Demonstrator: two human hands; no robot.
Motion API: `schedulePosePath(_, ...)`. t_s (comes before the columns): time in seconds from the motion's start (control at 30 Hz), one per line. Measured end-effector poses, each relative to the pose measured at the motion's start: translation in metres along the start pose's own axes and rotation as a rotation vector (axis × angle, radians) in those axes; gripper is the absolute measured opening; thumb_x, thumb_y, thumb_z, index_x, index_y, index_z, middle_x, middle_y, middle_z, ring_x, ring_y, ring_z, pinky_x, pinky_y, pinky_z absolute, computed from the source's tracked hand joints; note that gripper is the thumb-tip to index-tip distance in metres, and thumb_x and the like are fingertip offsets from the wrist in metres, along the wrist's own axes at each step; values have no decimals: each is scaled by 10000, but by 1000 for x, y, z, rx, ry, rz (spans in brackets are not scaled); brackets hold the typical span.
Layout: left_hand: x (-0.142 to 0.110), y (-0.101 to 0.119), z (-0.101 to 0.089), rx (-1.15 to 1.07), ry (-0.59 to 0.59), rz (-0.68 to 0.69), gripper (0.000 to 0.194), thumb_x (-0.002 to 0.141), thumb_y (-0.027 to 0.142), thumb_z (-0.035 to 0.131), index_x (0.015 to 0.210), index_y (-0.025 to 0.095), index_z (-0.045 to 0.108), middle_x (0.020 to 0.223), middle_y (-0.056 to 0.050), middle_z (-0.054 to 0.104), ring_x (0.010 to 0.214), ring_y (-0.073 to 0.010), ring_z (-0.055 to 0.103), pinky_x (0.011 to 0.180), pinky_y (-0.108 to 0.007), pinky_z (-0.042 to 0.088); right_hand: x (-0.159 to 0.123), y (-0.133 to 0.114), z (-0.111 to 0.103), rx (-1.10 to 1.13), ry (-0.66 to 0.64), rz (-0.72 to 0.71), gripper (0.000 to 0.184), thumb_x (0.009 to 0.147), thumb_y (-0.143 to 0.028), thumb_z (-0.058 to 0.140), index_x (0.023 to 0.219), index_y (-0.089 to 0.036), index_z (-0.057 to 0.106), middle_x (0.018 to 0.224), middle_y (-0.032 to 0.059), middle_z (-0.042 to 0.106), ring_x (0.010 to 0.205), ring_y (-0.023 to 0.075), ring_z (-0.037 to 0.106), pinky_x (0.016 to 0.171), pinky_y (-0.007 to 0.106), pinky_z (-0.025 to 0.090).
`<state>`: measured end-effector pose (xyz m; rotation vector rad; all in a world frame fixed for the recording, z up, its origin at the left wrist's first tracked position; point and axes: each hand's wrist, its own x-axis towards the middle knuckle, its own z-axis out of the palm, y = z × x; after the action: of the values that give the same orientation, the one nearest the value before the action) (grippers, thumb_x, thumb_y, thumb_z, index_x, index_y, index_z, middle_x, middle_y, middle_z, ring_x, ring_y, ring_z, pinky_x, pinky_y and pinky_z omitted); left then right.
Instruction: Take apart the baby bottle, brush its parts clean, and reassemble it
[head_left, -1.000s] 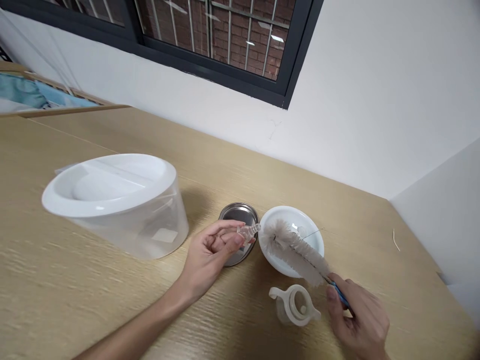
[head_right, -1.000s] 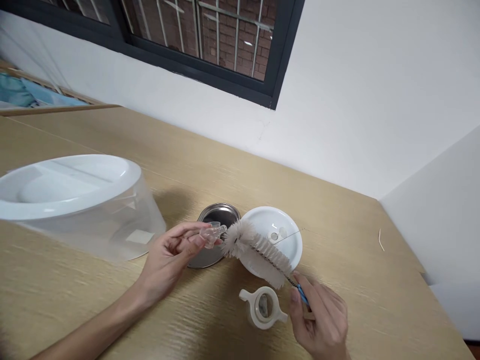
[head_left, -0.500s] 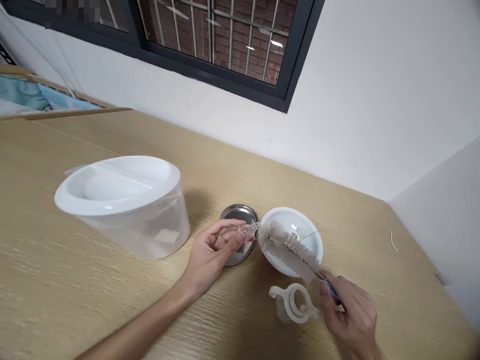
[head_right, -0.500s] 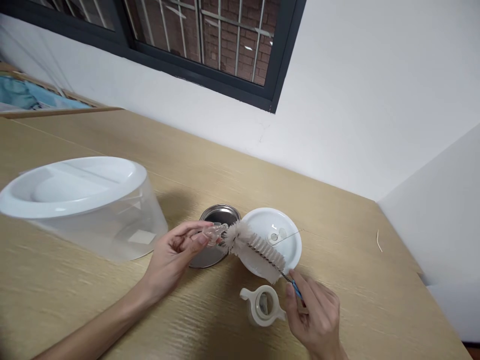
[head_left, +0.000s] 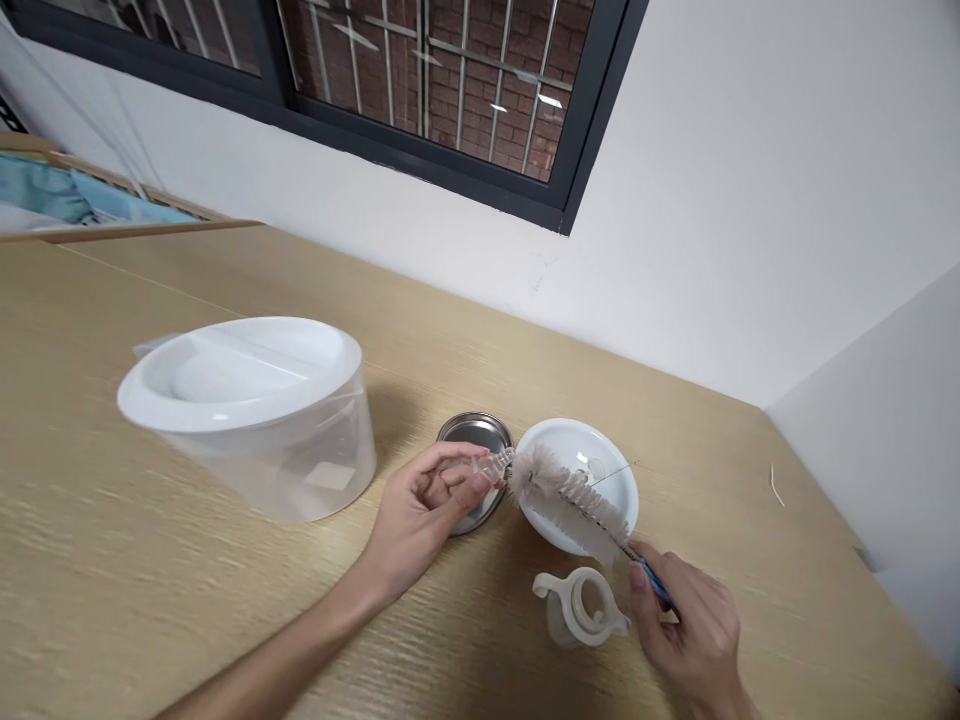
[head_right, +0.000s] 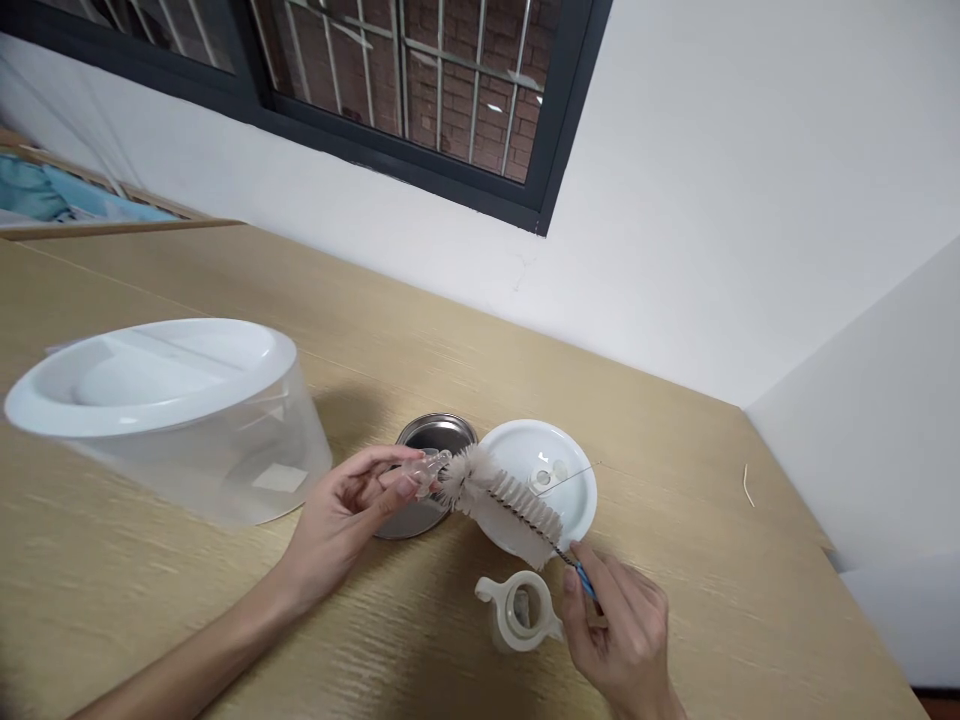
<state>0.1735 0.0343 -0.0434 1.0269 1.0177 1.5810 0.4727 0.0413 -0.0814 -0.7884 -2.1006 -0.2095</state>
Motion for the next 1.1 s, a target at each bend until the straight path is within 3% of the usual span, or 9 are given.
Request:
schedulePosePath(0.23,-3,0,0,-44,-35,17,348,779,392,818,985,168,649,792,-61,759,732,-148,711,656,-191,533,0,-2,2,-3,-33,12,213,929,-103,577,1137,-94,624,673,6,582,506,85,473,504,240,381)
schedulePosePath(0.47,-9,4,1,-67,-71,53,314,791,373,812,983,170,666,835,-69,753,744,-143,698,632,-181,517,-1,-1,6,5,-32,-6,198,933,-116,578,1121,-94,634,781,64,670,550,105,560,534,243,450)
schedulePosePath(0.8,-3,-1,-2,-77,-30,38,334,770,360,823,987,164,661,821,-70,754,756,-168,706,659,-224,539,-1,-1,10,8,3,8,200,926,-122,577,1112,-100,647,667,14,606,467,89,482,483,234,407)
schedulePosePath(0.97,0,3,1,-69,21,77,353,725,356,853,942,139,679,917,-96,755,732,-149,695,678,-227,550,0,4,4,-37,111,58,155,927,-102,573,1060,-111,653,749,40,655,474,80,497,488,219,414)
schedulePosePath(1.1,0,-1,3,-82,20,71,341,720,333,858,936,132,686,941,-99,750,743,-144,696,693,-228,560,-2,6,5,-10,48,35,174,924,-99,583,1084,-110,649,705,15,612,481,76,467,499,218,398)
